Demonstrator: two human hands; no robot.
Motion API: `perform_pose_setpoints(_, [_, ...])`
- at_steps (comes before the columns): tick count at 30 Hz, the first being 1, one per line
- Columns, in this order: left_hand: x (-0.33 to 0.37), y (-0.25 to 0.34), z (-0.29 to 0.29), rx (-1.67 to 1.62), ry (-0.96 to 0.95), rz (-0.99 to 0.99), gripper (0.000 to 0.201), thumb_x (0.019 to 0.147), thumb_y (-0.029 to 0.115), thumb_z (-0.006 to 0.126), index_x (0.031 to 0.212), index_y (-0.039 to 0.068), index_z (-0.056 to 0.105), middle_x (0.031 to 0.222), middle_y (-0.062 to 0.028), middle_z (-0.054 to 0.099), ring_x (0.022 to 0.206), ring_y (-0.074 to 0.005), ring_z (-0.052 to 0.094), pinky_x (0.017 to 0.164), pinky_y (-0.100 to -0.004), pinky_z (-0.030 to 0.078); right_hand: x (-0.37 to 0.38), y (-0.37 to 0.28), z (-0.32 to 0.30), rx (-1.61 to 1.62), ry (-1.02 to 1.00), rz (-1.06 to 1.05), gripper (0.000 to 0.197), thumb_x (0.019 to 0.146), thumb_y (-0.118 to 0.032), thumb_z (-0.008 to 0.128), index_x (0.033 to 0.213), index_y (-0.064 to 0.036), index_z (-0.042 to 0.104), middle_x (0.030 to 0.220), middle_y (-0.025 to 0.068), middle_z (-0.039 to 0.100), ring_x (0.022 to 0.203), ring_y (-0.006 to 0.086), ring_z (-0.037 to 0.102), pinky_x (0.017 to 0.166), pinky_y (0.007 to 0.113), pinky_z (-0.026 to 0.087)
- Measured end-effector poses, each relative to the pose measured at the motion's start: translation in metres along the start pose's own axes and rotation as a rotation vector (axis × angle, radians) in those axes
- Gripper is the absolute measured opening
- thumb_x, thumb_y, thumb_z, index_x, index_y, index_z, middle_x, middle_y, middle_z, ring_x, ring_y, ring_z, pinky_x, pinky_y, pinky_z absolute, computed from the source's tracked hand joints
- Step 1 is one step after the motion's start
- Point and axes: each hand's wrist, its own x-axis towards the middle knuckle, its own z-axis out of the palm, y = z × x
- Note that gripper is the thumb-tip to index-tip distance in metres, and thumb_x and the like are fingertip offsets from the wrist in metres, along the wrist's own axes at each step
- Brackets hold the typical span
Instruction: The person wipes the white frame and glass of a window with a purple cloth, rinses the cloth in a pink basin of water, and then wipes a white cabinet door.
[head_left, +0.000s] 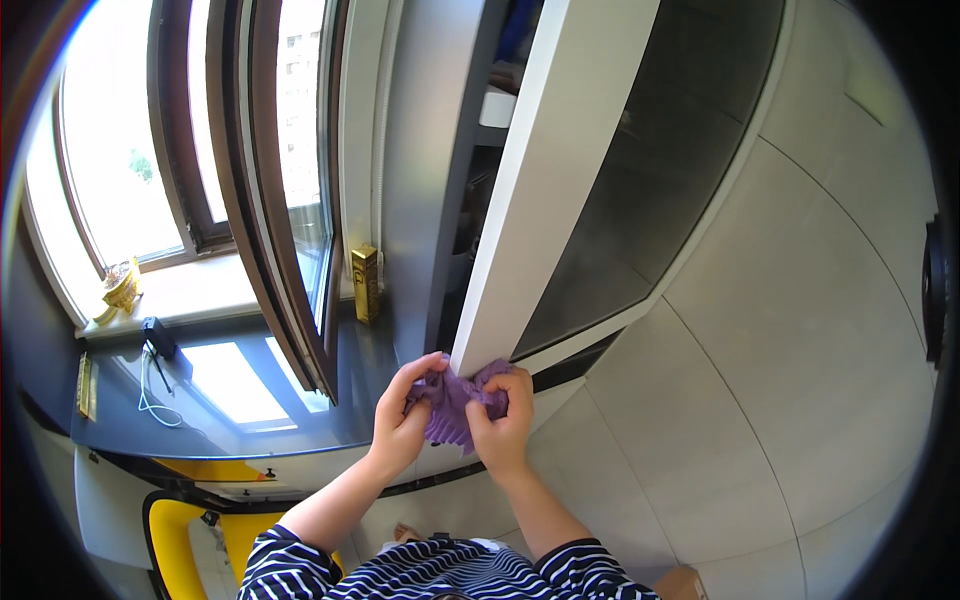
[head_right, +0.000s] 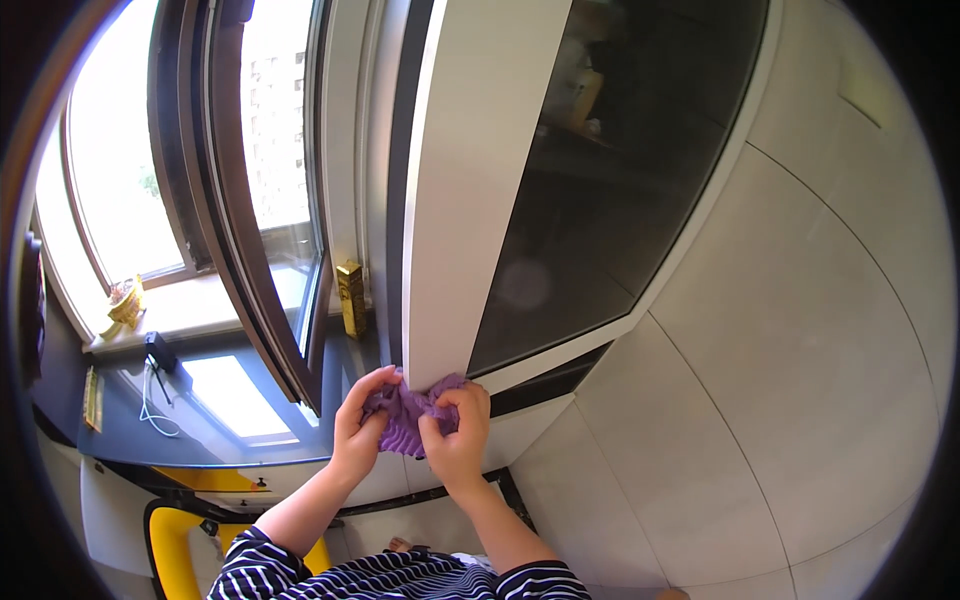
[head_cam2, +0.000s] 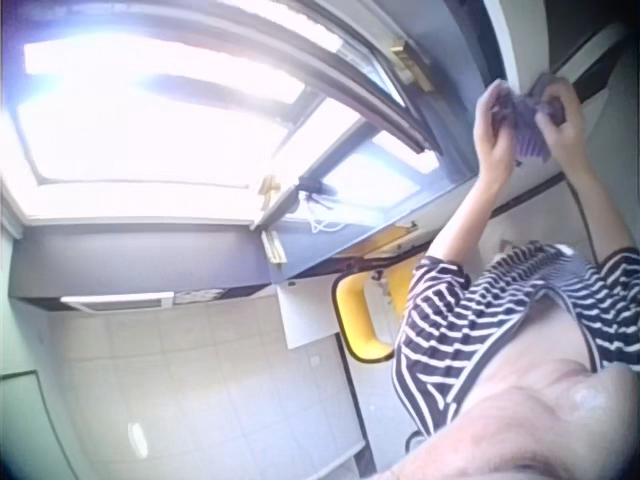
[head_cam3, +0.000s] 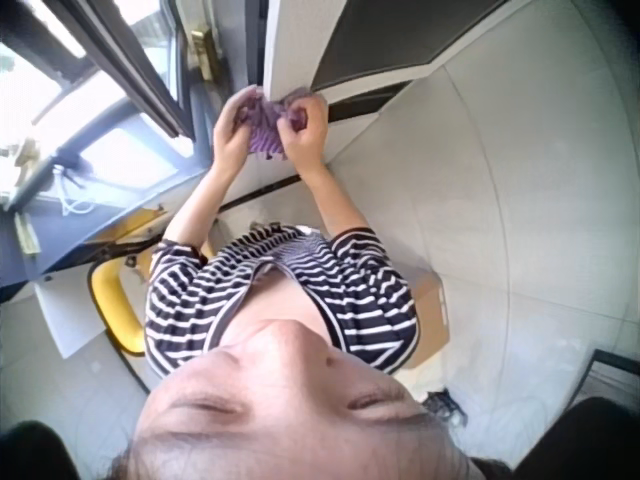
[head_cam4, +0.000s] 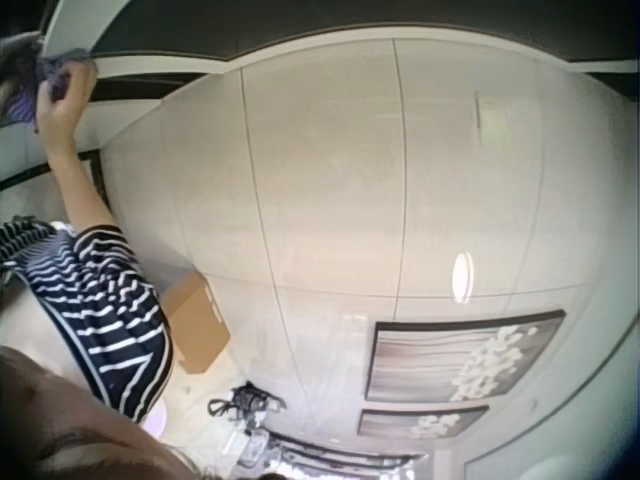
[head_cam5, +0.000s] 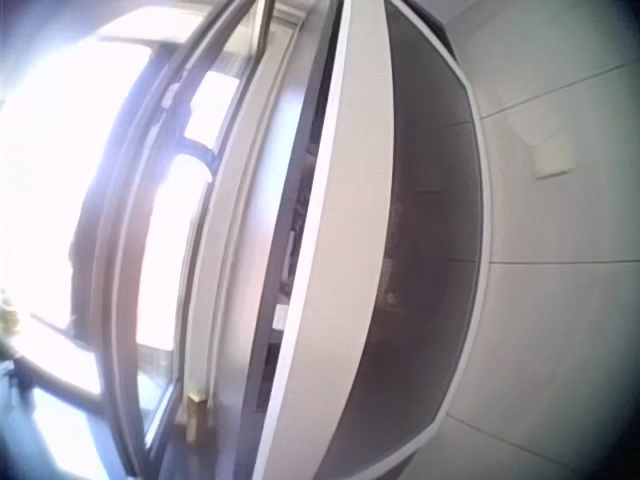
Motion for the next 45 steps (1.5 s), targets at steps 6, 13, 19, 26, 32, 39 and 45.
perform_pose_setpoints(6, [-0.054,0.012,0.036,-0.097,-0.158,-0.035,0.055,0.066,-0.014,0.036,0.116,-0.004,0.057,0.113,-0.0104,0.059,0.109,-0.018,0.055,0.096,-0.0252,0.039,-0.046,-0.018,-0.076,0.128,0.0,0.109,0.022,0.066,0.003,0.057,0.085,-0.0046,0.049,0.092,0.0127,0.05,0.085,0.0283,0.05,0.079,0.034,0.042])
perform_pose_setpoints(13, [-0.122,0.031,0.126,-0.156,-0.351,-0.014,0.053,0.065,-0.013,0.035,0.111,-0.005,0.06,0.107,-0.0123,0.06,0.1,-0.0191,0.057,0.09,-0.026,0.043,-0.093,-0.043,-0.189,0.291,0.13,0.229,0.02,0.07,0.006,0.051,0.086,-0.0036,0.047,0.095,0.0094,0.05,0.085,0.0196,0.049,0.081,0.028,0.04])
perform_pose_setpoints(19, [-0.161,0.027,0.213,-0.294,-0.456,-0.055,0.054,0.066,-0.015,0.033,0.112,-0.005,0.059,0.108,-0.0132,0.058,0.1,-0.0199,0.056,0.091,-0.0261,0.043,-0.124,-0.062,-0.264,0.025,0.409,0.172,0.026,0.07,0.01,0.05,0.093,-0.0025,0.052,0.097,0.0098,0.051,0.088,0.0196,0.051,0.086,0.029,0.041])
perform_pose_setpoints(26, [-0.157,0.025,0.297,-0.331,-0.864,0.012,0.055,0.068,-0.012,0.038,0.118,-0.002,0.059,0.107,-0.0135,0.06,0.102,-0.0235,0.058,0.093,-0.0303,0.043,-0.134,-0.079,-0.328,-0.088,0.605,0.141,0.036,0.074,0.007,0.044,0.108,-0.0045,0.044,0.099,0.0056,0.043,0.086,0.012,0.043,0.079,0.025,0.039])
perform_pose_setpoints(32, [-0.136,0.012,0.372,-0.462,-1.087,-0.057,0.053,0.07,-0.014,0.035,0.115,-0.001,0.058,0.105,-0.0108,0.059,0.1,-0.0198,0.056,0.092,-0.0271,0.042,-0.108,-0.069,-0.376,-0.132,0.768,0.197,0.033,0.079,0.006,0.045,0.11,-0.0055,0.045,0.096,0.0019,0.045,0.085,0.009,0.044,0.077,0.022,0.039])
perform_pose_setpoints(39, [-0.124,-0.012,0.444,-0.59,-1.219,-0.196,0.052,0.074,-0.014,0.034,0.119,0.001,0.057,0.106,-0.0073,0.059,0.102,-0.0155,0.055,0.092,-0.025,0.042,-0.083,-0.038,-0.431,-0.054,0.946,0.234,0.026,0.082,0.006,0.045,0.104,-0.0067,0.048,0.091,0.0016,0.05,0.078,0.0076,0.05,0.069,0.021,0.043])
perform_pose_setpoints(45, [-0.11,-0.024,0.476,-0.626,-1.311,-0.232,0.054,0.073,-0.014,0.033,0.12,0.0,0.056,0.112,-0.007,0.059,0.107,-0.0144,0.054,0.097,-0.0259,0.04,-0.072,-0.014,-0.449,-0.031,1.026,0.25,0.024,0.081,0.006,0.044,0.102,-0.0064,0.048,0.087,0.0015,0.051,0.074,0.0069,0.05,0.066,0.021,0.043])
